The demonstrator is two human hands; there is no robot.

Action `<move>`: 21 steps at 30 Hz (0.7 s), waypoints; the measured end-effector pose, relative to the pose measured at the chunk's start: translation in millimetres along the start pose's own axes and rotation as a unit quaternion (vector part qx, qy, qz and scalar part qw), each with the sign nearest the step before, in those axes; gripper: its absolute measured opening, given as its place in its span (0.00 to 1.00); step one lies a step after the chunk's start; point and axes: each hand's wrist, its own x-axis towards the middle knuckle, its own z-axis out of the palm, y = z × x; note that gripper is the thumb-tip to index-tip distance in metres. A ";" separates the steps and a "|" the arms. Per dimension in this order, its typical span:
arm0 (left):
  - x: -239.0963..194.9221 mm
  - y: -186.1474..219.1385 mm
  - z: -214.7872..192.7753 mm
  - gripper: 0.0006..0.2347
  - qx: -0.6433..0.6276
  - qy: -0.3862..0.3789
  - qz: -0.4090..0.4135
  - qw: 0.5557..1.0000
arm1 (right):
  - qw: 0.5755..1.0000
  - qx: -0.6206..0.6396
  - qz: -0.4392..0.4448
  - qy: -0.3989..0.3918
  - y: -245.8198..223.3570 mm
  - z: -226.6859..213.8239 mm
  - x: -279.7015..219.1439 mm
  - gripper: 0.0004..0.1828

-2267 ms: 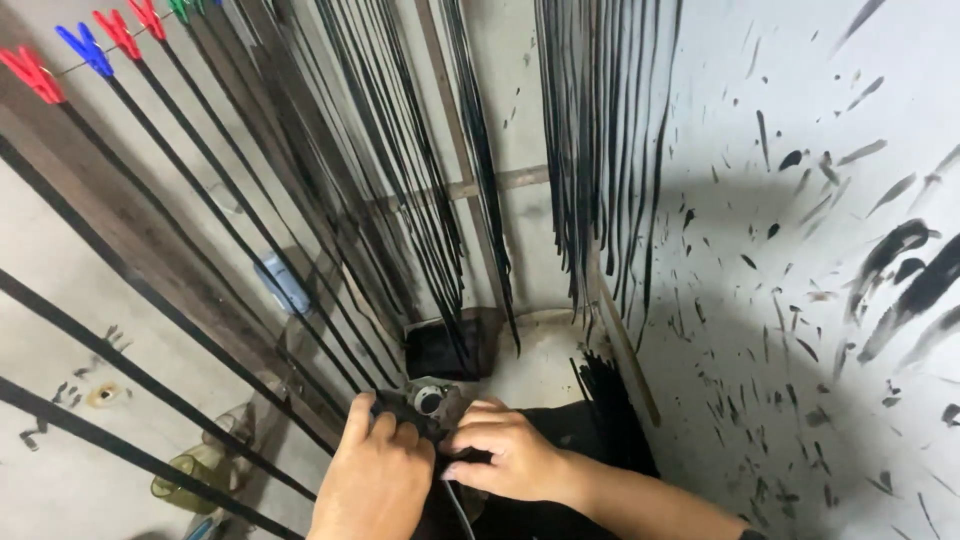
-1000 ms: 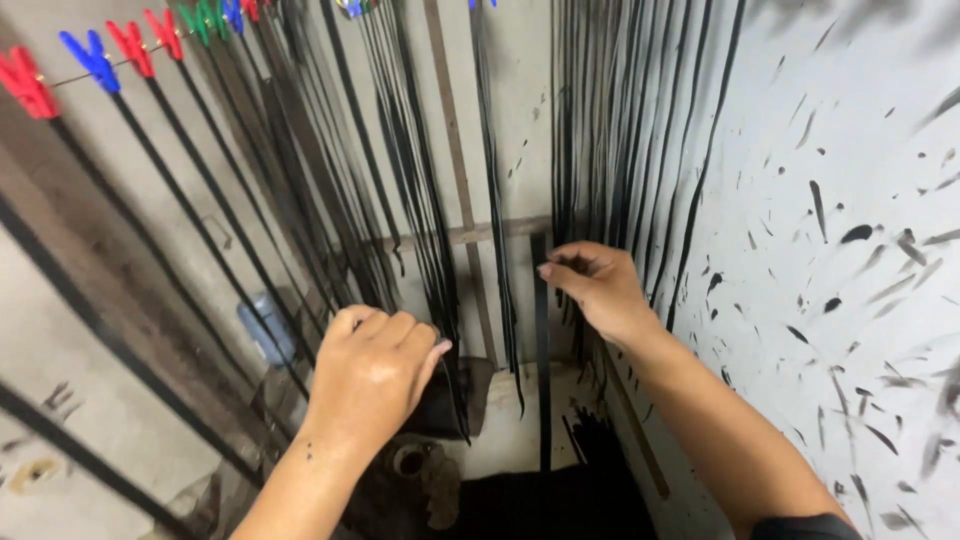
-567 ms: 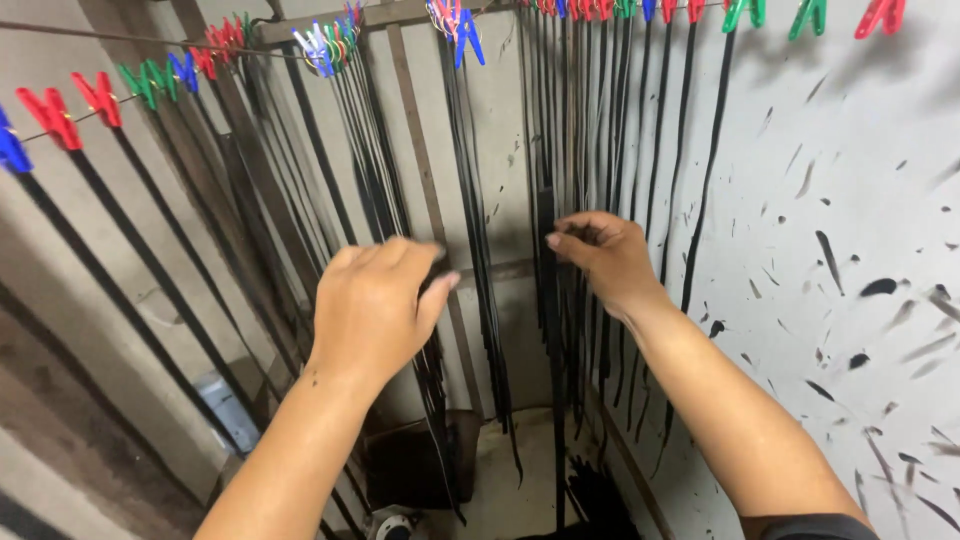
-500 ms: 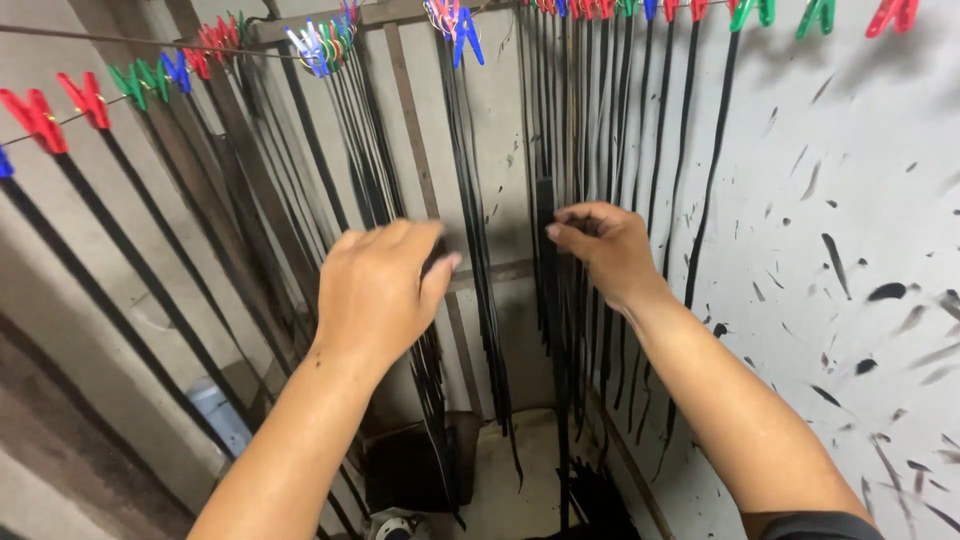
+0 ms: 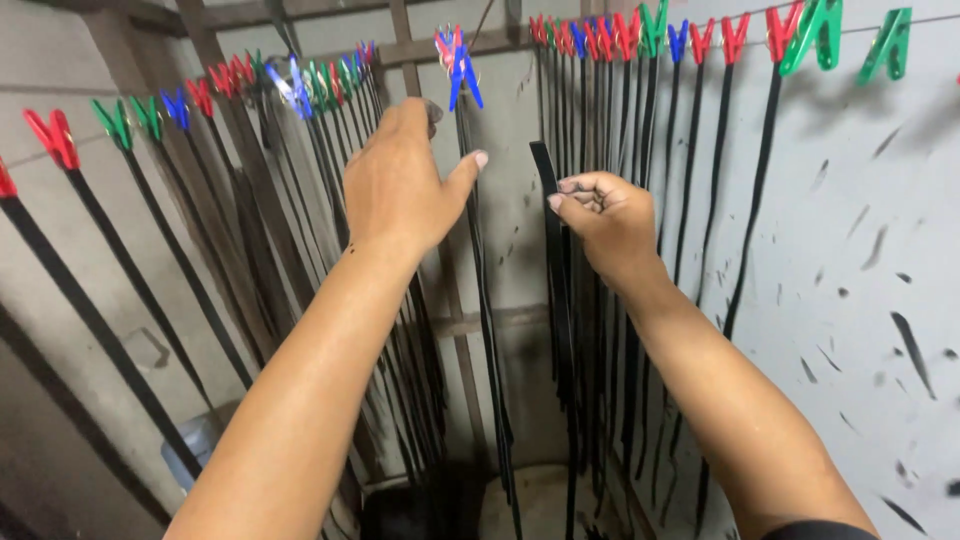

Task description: Dyeing leather strips using a manual roller and hanging them to dry with clothespins.

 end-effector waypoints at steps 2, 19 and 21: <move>15.7 -1.5 12.2 0.22 0.006 -0.011 -0.040 0.999 | 1.000 -0.022 0.008 0.013 7.0 2.9 12.6 0.05; 56.9 -33.5 37.6 0.19 0.141 0.089 0.077 0.983 | 0.998 -0.012 -0.056 0.004 36.1 25.1 59.4 0.05; 57.9 -35.0 31.8 0.18 0.138 0.115 0.105 0.978 | 0.998 -0.010 -0.066 0.006 39.0 26.3 63.3 0.05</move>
